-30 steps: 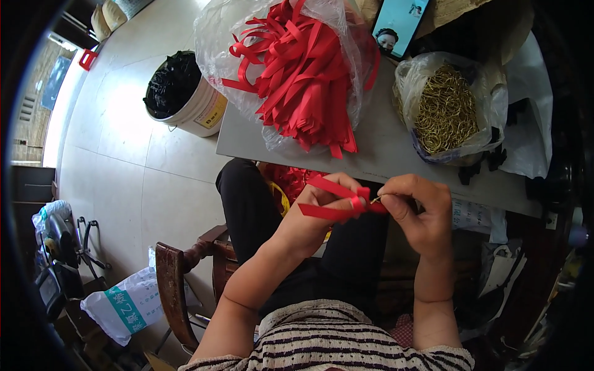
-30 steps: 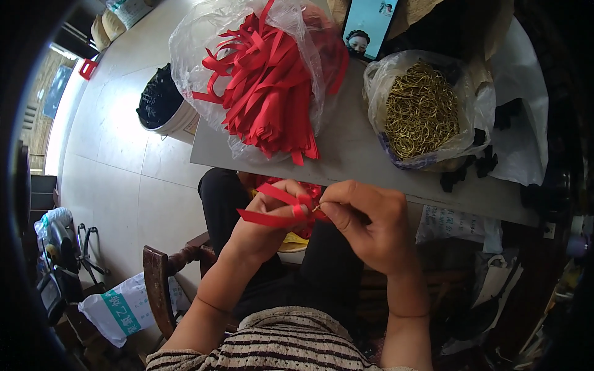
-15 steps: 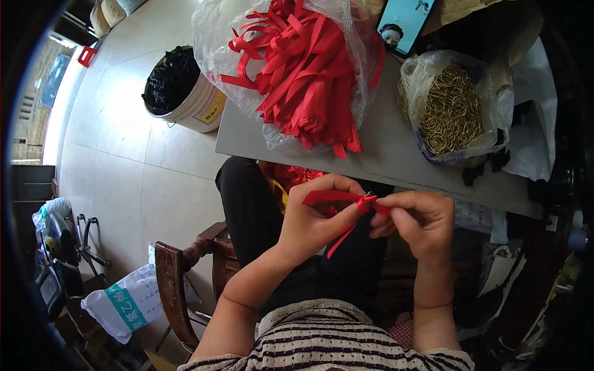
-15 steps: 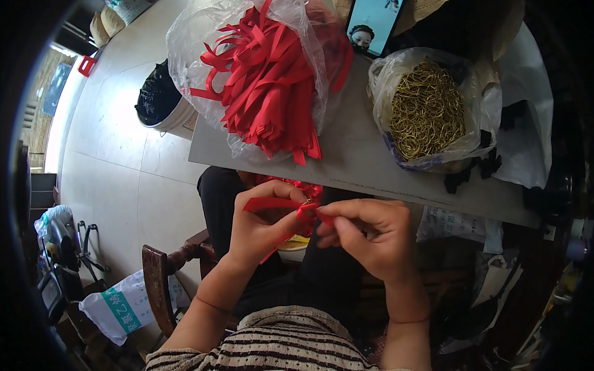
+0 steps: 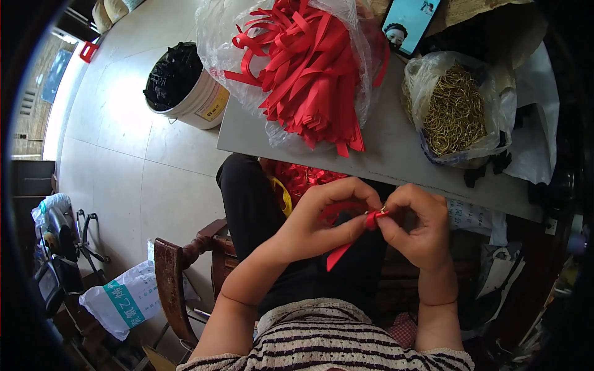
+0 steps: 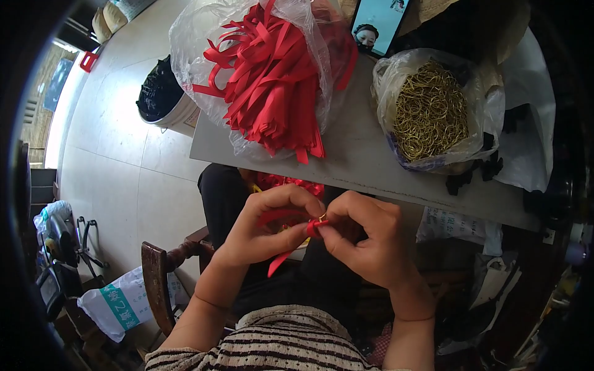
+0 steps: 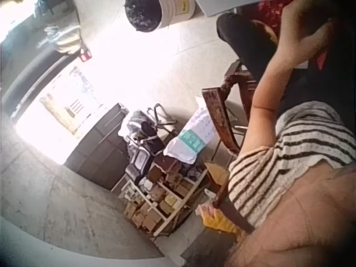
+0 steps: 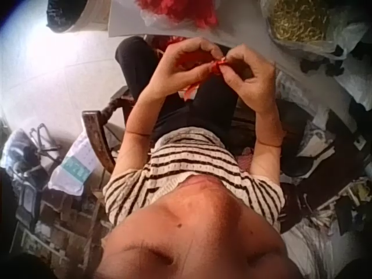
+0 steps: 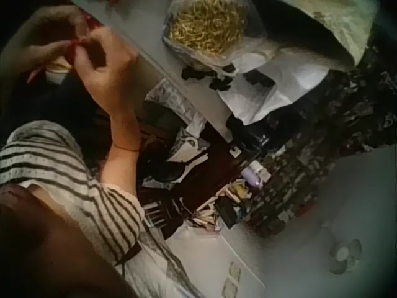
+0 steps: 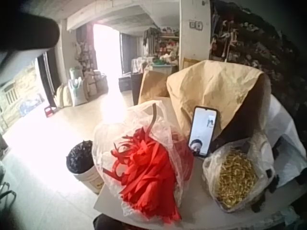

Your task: The person ties red ribbons onto small gold rings by hand.

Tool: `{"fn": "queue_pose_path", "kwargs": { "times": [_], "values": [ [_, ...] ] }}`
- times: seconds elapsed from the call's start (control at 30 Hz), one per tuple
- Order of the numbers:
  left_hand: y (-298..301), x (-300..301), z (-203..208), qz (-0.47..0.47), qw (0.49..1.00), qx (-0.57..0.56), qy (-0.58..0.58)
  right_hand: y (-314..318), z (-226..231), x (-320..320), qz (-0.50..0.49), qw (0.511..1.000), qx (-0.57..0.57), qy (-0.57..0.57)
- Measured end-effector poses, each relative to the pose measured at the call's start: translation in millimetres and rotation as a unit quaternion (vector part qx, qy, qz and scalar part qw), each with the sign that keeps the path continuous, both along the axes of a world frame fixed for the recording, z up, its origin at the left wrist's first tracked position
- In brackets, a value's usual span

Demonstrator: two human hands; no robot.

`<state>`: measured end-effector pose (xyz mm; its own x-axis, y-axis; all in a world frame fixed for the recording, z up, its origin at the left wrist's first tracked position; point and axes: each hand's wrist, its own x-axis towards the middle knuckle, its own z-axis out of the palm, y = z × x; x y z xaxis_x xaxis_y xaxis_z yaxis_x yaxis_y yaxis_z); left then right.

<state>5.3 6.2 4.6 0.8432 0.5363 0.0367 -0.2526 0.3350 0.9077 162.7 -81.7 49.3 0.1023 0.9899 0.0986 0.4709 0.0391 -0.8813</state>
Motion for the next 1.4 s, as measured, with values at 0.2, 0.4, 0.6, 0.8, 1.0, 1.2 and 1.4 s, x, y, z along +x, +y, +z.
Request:
{"fn": "queue_pose_path", "kwargs": {
  "times": [0.2, 0.4, 0.6, 0.8, 1.0, 1.2, 1.4],
  "values": [
    [-5, 5, -7, 0.129, 0.991, 0.040, 0.014, -8, -20, -10, -0.069, 0.975, 0.031, 0.208],
    [-5, 0, 0, 0.182, 0.945, 0.263, 0.072, -5, -22, -3, -0.090, 0.987, 0.129, 0.035],
    [0, 5, 6, 0.176, 0.961, 0.210, 0.031, -7, -28, -9, -0.144, 0.951, 0.127, 0.243],
    [4, 0, -4, 0.078, 0.979, 0.182, -0.041, 7, -28, -5, -0.101, 0.985, 0.124, 0.060],
    [-7, 0, 3, 0.081, 0.993, -0.081, -0.030, 8, -27, 8, -0.023, 0.961, 0.073, 0.264],
    [-7, 3, 3, 0.133, 0.985, 0.108, 0.021, 9, -14, -5, -0.084, 0.985, 0.075, 0.133],
    [-4, -2, 2, 0.119, 0.993, -0.005, 0.002, 7, -12, -1, -0.075, 0.971, -0.007, 0.227]
  ]
}}
